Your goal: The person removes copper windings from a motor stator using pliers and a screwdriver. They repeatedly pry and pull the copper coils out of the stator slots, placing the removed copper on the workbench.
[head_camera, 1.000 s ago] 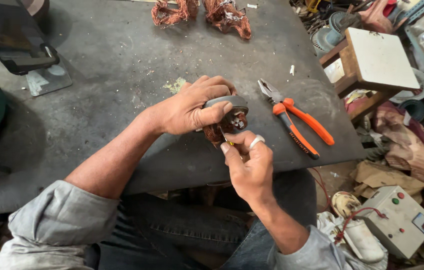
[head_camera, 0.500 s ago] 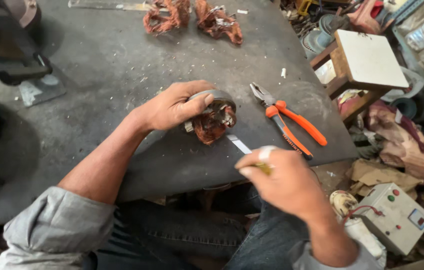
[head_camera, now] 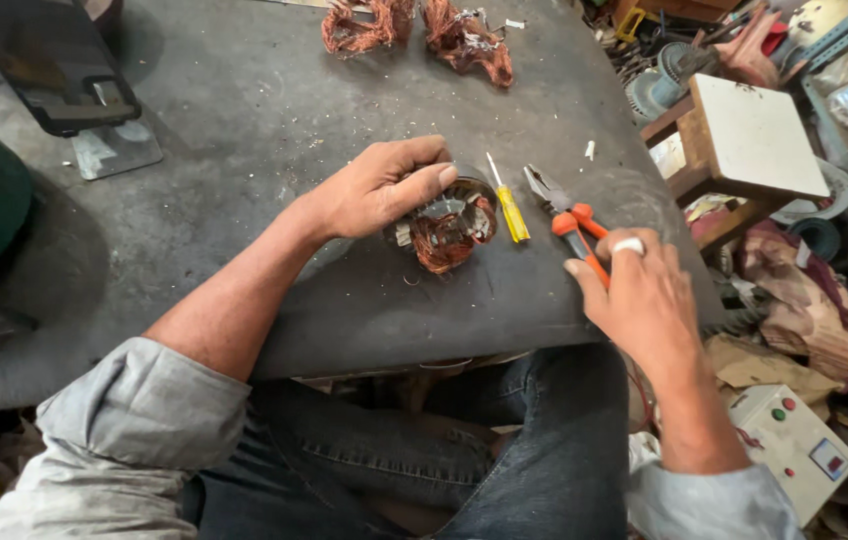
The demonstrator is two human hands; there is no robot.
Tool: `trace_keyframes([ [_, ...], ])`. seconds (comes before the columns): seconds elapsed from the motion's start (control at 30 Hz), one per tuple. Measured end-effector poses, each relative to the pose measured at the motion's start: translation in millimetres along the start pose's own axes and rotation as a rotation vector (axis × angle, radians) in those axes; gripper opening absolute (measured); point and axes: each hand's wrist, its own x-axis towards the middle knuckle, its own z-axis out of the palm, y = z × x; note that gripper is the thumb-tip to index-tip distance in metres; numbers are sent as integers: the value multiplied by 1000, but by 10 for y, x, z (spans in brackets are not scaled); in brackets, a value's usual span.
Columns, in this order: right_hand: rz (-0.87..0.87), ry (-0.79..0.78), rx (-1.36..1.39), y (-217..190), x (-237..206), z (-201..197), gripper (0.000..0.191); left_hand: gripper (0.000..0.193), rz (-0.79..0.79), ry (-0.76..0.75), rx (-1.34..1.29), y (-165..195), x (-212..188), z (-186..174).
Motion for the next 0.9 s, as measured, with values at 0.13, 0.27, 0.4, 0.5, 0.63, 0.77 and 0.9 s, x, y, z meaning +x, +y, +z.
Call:
trace_keyframes([
  [0.13,-183,178,134,308,-352,86,27,37,21,-20,-12,48,2,20],
  [0.27,571,-345,1206,504,-857,-62,36,36,-6,7,35,111,-9,54],
  [0.4,642,-616,1666,170,-1261,-165,53,37,47,12,26,131,-28,72],
  [0.5,539,-730,1833,-126,-1193,-233,50,37,22,2,27,149,-30,98],
  [0.63,543,-750,1778,-354,-884,-357,63,38,81,-3,51,195,-32,106],
  [0.77,556,-833,1785,-400,-719,-451,66,36,77,-10,47,209,-14,115],
  [0.9,530,-866,1829,-336,-664,-425,63,37,92,-29,41,207,-18,159],
])
